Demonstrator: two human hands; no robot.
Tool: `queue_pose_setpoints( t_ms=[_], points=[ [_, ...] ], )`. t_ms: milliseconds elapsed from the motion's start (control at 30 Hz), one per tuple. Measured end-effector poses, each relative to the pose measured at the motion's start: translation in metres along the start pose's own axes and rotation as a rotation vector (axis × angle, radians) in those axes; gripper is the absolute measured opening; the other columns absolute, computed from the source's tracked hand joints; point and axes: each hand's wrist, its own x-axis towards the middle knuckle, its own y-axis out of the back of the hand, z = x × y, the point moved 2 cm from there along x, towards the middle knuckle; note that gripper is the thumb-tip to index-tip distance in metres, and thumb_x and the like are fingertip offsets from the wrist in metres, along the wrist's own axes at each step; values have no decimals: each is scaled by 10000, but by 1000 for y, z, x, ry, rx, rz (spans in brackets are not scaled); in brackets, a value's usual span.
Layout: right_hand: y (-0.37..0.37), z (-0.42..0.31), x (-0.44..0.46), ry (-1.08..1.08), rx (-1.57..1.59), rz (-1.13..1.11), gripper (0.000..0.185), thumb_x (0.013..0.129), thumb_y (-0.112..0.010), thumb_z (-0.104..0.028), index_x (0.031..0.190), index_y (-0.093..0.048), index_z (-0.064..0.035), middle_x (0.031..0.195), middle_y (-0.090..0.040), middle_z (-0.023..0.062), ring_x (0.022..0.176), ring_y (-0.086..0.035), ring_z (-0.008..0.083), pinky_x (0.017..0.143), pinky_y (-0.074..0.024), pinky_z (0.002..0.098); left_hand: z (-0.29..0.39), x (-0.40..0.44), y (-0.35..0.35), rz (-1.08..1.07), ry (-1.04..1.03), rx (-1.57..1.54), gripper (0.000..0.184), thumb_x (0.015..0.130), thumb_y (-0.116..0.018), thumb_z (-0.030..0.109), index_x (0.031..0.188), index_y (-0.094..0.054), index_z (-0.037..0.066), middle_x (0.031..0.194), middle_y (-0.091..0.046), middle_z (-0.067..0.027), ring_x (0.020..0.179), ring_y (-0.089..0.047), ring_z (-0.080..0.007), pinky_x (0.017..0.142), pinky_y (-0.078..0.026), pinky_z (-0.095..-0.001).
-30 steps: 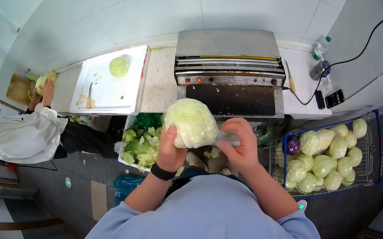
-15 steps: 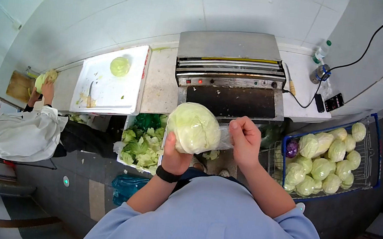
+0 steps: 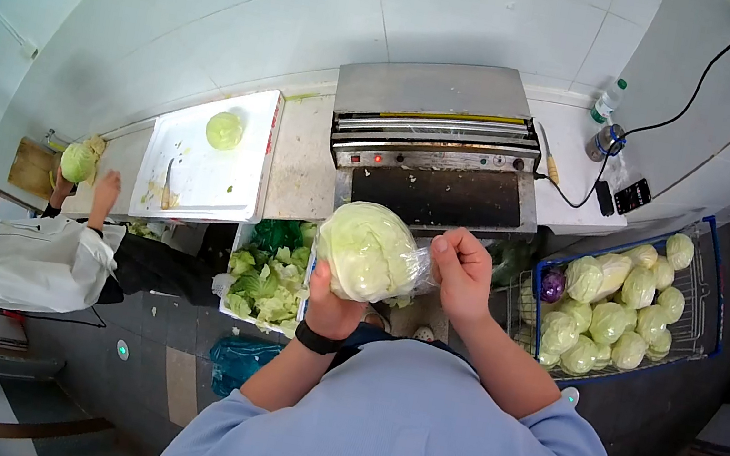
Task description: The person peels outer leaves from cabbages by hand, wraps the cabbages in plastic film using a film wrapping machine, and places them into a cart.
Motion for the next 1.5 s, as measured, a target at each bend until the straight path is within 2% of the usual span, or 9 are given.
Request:
queue_pose_setpoints(
  t_ms=[300,433,533,767,867,1067,1367,1467,1500],
  points=[
    [-2,2,-5,-120,5,11,203,1016,-613,-155,846,-561,-58,739,-524,-75,681,-412,12,606,-364,205,-4,-4,7,13,17,-54,855,936,-432,672,1537,-316,76,1521,-438,-141,1363,-477,-327,1118,-404,-499],
    [-11,4,-5,-10,29,40,204,1022,-588,-155,839,-531,-85,686,-496,-49,532,-375,27,475,-284,216,-1,-6,2,-38,48,-139,865,922,-501,627,1520,-319,29,1478,-479,-154,1340,-503,-308,1119,-404,-465],
    [-9,2,-9,-112,73,37,186,1021,-603,-166,870,-571,-63,756,-538,-70,662,-410,7,587,-346,199,1,-5,-1,-64,57,-153,853,931,-487,626,1521,-319,35,1480,-478,-152,1345,-502,-301,1118,-412,-463],
    [-13,4,-10,-65,56,4,208,1018,-616,-208,871,-571,-68,755,-552,-61,653,-421,13,578,-354,195,1,-8,0,-31,48,-132,869,936,-455,663,1530,-302,47,1498,-458,-158,1349,-496,-324,1103,-432,-485],
    [-19,3,-9,-45,57,20,199,1032,-574,-170,862,-551,-70,710,-524,-53,575,-391,16,523,-307,202,2,-10,-2,-22,43,-146,864,938,-460,659,1528,-304,47,1496,-459,-162,1346,-500,-327,1102,-433,-489],
    [-17,4,-11,-50,69,-3,210,1021,-612,-212,872,-568,-72,760,-564,-54,636,-429,16,567,-360,198,-1,-10,0,-30,38,-188,865,936,-468,656,1527,-304,45,1495,-460,-165,1343,-502,-330,1105,-431,-491],
    [-17,5,-16,-84,82,24,187,1025,-604,-190,885,-570,-71,761,-561,-60,658,-424,11,578,-358,196,-4,-14,1,-38,64,-186,833,954,-424,651,1522,-325,49,1484,-479,-151,1334,-514,-312,1091,-442,-471],
    [-20,5,-16,-63,75,49,190,1032,-573,-172,869,-547,-78,682,-506,-58,531,-376,10,479,-292,198,-4,-13,1,-31,74,-186,828,954,-411,651,1522,-330,54,1482,-481,-150,1330,-517,-308,1085,-446,-467],
    [-19,6,-16,-60,86,43,185,1029,-585,-175,875,-554,-77,708,-523,-60,569,-390,10,509,-312,198,-3,-13,0,-20,79,-178,830,952,-409,653,1522,-330,55,1482,-481,-150,1329,-518,-307,1085,-445,-466]
  ],
)
